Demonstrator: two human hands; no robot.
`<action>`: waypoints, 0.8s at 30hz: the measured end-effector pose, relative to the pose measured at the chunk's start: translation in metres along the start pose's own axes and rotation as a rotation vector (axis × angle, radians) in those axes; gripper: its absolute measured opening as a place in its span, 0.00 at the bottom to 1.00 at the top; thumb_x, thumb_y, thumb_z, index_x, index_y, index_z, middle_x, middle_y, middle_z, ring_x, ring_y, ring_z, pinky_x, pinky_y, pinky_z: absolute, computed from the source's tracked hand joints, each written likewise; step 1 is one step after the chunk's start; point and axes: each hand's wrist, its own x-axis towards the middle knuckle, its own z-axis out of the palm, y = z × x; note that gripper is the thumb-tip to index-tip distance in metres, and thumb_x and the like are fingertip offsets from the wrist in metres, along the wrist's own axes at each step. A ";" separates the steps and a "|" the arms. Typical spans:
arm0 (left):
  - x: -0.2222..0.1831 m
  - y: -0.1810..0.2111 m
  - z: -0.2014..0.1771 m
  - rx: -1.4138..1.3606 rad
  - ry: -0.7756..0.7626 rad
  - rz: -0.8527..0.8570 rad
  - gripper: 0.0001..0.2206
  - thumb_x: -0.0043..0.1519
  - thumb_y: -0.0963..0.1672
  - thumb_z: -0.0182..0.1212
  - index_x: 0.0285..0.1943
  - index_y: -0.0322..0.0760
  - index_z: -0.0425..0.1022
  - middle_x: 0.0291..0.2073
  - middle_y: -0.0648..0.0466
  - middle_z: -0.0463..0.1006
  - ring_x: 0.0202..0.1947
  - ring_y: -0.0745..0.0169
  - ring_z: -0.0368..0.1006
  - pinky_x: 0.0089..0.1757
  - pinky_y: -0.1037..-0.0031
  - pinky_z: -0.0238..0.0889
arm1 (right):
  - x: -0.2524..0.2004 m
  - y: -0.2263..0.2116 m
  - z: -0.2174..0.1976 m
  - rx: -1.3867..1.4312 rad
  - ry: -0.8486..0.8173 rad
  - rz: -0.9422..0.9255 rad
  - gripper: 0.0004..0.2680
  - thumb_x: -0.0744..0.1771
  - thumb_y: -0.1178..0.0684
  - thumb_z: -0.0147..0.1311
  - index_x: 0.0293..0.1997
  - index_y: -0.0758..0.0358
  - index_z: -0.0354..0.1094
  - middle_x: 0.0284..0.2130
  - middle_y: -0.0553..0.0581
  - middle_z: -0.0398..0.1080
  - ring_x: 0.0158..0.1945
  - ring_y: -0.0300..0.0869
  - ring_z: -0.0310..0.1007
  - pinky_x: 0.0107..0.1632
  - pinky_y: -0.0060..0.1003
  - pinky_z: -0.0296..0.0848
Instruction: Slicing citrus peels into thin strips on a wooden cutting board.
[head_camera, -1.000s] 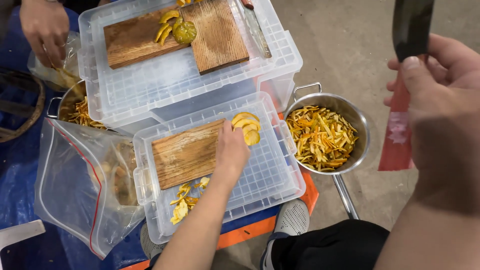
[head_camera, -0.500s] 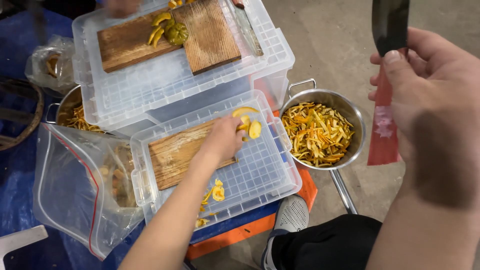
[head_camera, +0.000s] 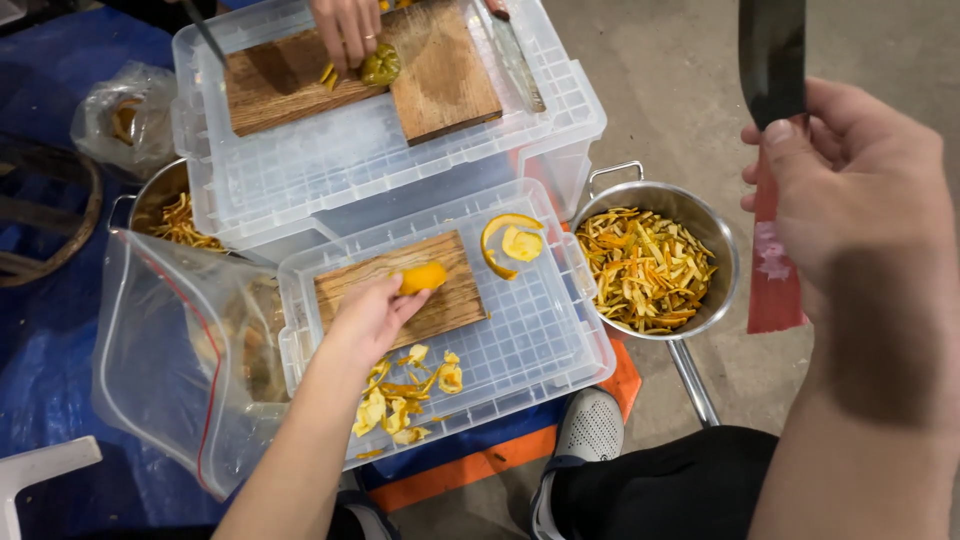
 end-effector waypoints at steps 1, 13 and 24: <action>0.000 -0.002 -0.011 -0.005 0.000 0.000 0.16 0.69 0.36 0.47 0.66 0.21 0.62 0.64 0.35 0.70 0.62 0.46 0.74 0.59 0.69 0.72 | -0.002 0.001 0.006 -0.001 -0.003 -0.004 0.11 0.75 0.62 0.46 0.65 0.65 0.70 0.41 0.50 0.73 0.34 0.34 0.69 0.34 0.25 0.75; 0.096 -0.061 -0.089 0.084 0.136 0.224 0.11 0.56 0.37 0.73 0.31 0.31 0.71 0.25 0.44 0.79 0.21 0.60 0.76 0.27 0.76 0.74 | -0.119 0.000 0.133 -0.469 -0.615 0.023 0.20 0.68 0.52 0.37 0.68 0.44 0.63 0.47 0.64 0.77 0.50 0.62 0.76 0.51 0.58 0.70; 0.067 -0.043 -0.103 0.835 0.334 0.475 0.16 0.55 0.50 0.72 0.22 0.39 0.74 0.23 0.52 0.78 0.29 0.54 0.74 0.34 0.61 0.63 | -0.243 0.070 0.227 -0.375 -0.726 0.256 0.20 0.70 0.46 0.39 0.75 0.43 0.52 0.51 0.61 0.76 0.52 0.58 0.75 0.52 0.46 0.70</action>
